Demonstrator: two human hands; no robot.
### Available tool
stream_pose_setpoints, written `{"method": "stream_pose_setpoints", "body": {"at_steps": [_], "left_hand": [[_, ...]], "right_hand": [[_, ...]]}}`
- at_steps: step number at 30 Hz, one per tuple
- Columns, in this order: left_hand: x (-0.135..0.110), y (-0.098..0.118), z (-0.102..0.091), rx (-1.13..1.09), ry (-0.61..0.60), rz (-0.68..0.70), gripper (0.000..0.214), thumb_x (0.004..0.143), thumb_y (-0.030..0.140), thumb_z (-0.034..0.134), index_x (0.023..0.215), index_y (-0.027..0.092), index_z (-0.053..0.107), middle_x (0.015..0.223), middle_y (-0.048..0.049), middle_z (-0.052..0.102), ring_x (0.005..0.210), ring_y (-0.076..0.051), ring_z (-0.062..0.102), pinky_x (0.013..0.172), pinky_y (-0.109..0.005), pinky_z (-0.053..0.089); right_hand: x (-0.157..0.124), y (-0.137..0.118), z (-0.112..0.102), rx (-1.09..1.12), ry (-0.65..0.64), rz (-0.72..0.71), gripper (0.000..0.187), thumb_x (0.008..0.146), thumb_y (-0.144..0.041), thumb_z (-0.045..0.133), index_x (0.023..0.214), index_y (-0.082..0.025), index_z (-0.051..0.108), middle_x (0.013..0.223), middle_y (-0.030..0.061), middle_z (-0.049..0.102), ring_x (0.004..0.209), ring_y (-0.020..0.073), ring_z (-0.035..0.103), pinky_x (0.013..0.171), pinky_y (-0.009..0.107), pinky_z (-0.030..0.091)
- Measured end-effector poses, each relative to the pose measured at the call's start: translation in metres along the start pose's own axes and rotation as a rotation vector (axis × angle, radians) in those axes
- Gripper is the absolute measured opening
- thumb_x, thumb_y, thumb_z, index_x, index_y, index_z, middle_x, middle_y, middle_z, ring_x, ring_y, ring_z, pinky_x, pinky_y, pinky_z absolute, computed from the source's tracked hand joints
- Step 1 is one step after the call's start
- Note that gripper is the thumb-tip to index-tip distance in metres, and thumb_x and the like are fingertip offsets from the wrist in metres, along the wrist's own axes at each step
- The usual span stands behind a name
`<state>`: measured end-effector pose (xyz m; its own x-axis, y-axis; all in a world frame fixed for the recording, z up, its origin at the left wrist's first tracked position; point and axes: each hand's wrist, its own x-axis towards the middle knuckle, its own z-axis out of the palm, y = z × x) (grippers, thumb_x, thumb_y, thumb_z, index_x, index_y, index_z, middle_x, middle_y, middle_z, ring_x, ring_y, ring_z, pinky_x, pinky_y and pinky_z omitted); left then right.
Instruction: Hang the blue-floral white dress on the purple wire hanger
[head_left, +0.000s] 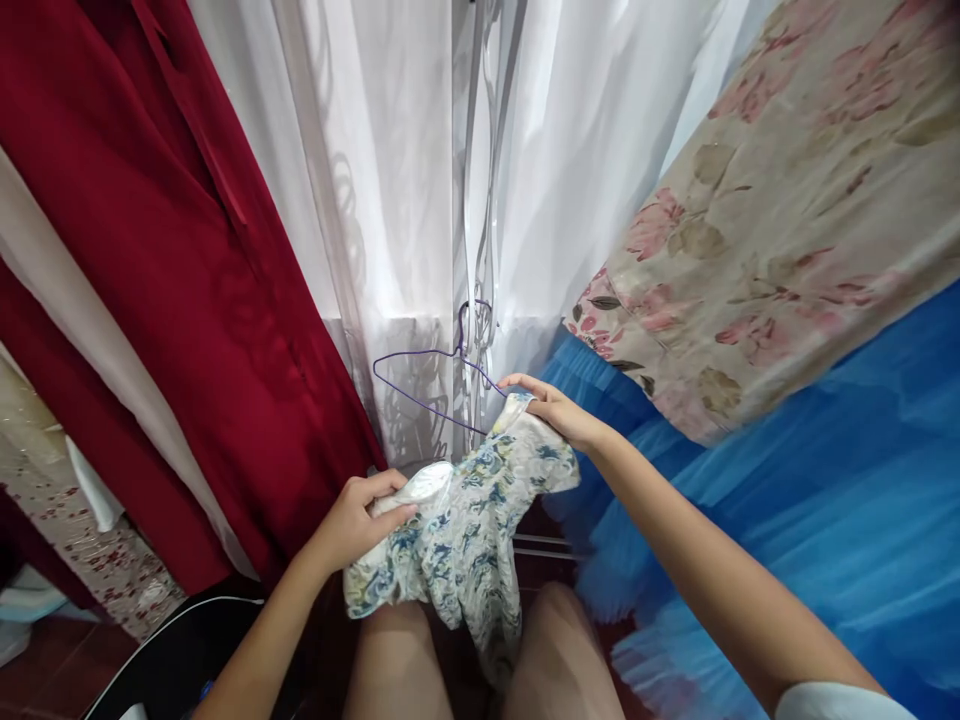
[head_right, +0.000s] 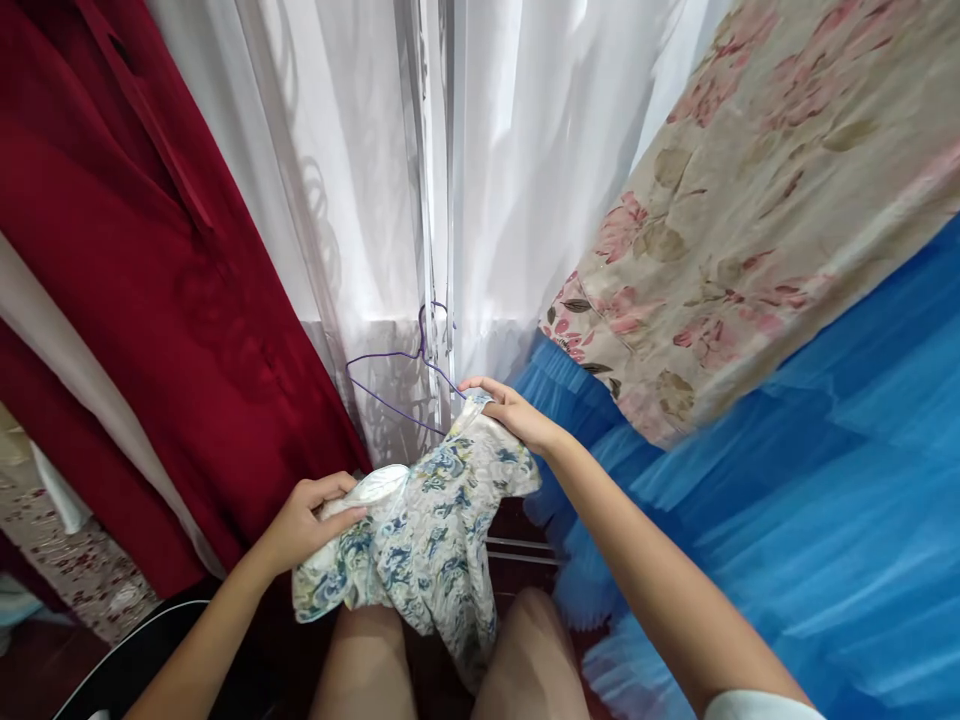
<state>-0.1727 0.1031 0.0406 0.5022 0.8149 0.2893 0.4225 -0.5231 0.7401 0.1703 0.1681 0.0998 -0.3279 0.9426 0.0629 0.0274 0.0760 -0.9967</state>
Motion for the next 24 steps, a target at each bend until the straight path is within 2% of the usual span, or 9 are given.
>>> {"method": "stream_pose_setpoints", "body": {"at_steps": [3,5,9,12,16,18,21,22,24], "left_hand": [[0.012,-0.034,-0.034,0.324,-0.075,0.021,0.014,0.087,0.03,0.056,0.089,0.023,0.067,0.082,-0.0019,0.064,0.084,-0.02,0.056,0.084,-0.032,0.039],[0.027,-0.055,-0.055,0.535,-0.102,-0.013,0.016,0.086,0.03,0.054,0.088,0.023,0.069,0.08,-0.0032,0.063,0.083,-0.022,0.055,0.088,-0.036,0.037],[0.069,-0.077,-0.082,0.754,0.026,-0.029,0.025,0.086,0.03,0.051,0.105,0.025,0.066,0.098,-0.0084,0.066,0.099,-0.029,0.053,0.088,-0.042,0.035],[0.098,-0.073,-0.089,0.796,0.176,-0.001,0.034,0.084,0.024,0.052,0.117,0.026,0.059,0.12,-0.0091,0.064,0.11,-0.033,0.048,0.092,-0.047,0.033],[0.116,-0.056,-0.084,0.75,0.347,0.029,0.043,0.086,0.023,0.048,0.129,0.026,0.051,0.143,-0.0088,0.05,0.127,-0.036,0.038,0.102,-0.053,0.027],[0.119,-0.044,-0.078,0.622,0.343,0.071,0.046,0.088,0.023,0.047,0.133,0.026,0.049,0.144,-0.0083,0.049,0.131,-0.033,0.038,0.106,-0.051,0.028],[0.126,-0.026,-0.068,0.349,0.246,0.192,0.045,0.092,0.026,0.044,0.137,0.026,0.045,0.14,-0.0071,0.053,0.13,-0.025,0.045,0.108,-0.041,0.034],[0.129,-0.021,-0.065,0.287,0.217,0.223,0.045,0.093,0.027,0.044,0.138,0.026,0.044,0.14,-0.0067,0.053,0.13,-0.024,0.047,0.108,-0.038,0.036],[0.135,-0.017,-0.061,0.248,0.212,0.234,0.047,0.092,0.03,0.048,0.139,0.026,0.043,0.14,-0.0069,0.052,0.127,-0.023,0.051,0.105,-0.036,0.039]], "right_hand": [[-0.011,-0.005,-0.006,-0.037,0.022,0.018,0.06,0.068,-0.018,0.06,0.128,-0.023,0.059,0.06,-0.0058,0.062,0.04,0.0081,0.044,0.042,0.02,0.03],[-0.016,-0.012,-0.01,-0.096,0.017,0.018,0.056,0.07,-0.018,0.06,0.125,-0.021,0.062,0.068,-0.0032,0.066,0.044,0.0082,0.047,0.044,0.021,0.03],[-0.02,-0.022,-0.007,-0.191,0.031,-0.06,0.042,0.076,-0.021,0.061,0.117,-0.019,0.069,0.099,0.0036,0.072,0.069,0.0135,0.061,0.056,0.022,0.041],[-0.021,-0.025,-0.006,-0.196,0.046,-0.074,0.038,0.076,-0.024,0.064,0.113,-0.019,0.071,0.113,0.0046,0.07,0.086,0.0185,0.064,0.067,0.025,0.046],[-0.024,-0.031,-0.009,-0.164,0.035,-0.039,0.037,0.074,-0.027,0.067,0.111,-0.022,0.072,0.116,0.0031,0.07,0.082,0.0168,0.064,0.066,0.025,0.046],[-0.025,-0.032,-0.01,-0.127,0.022,-0.003,0.039,0.074,-0.027,0.068,0.112,-0.023,0.072,0.106,0.0024,0.073,0.07,0.0135,0.062,0.058,0.023,0.044],[-0.026,-0.026,-0.008,-0.03,-0.021,0.075,0.046,0.075,-0.026,0.069,0.121,-0.023,0.068,0.078,-0.0007,0.072,0.051,0.0091,0.054,0.047,0.02,0.036],[-0.026,-0.023,-0.007,0.019,-0.022,0.092,0.048,0.075,-0.026,0.069,0.123,-0.023,0.067,0.075,-0.0013,0.071,0.05,0.009,0.054,0.046,0.02,0.036],[-0.027,-0.015,-0.005,0.133,0.01,0.101,0.048,0.075,-0.027,0.07,0.123,-0.022,0.066,0.082,0.0003,0.073,0.058,0.0115,0.061,0.052,0.021,0.044]]}}
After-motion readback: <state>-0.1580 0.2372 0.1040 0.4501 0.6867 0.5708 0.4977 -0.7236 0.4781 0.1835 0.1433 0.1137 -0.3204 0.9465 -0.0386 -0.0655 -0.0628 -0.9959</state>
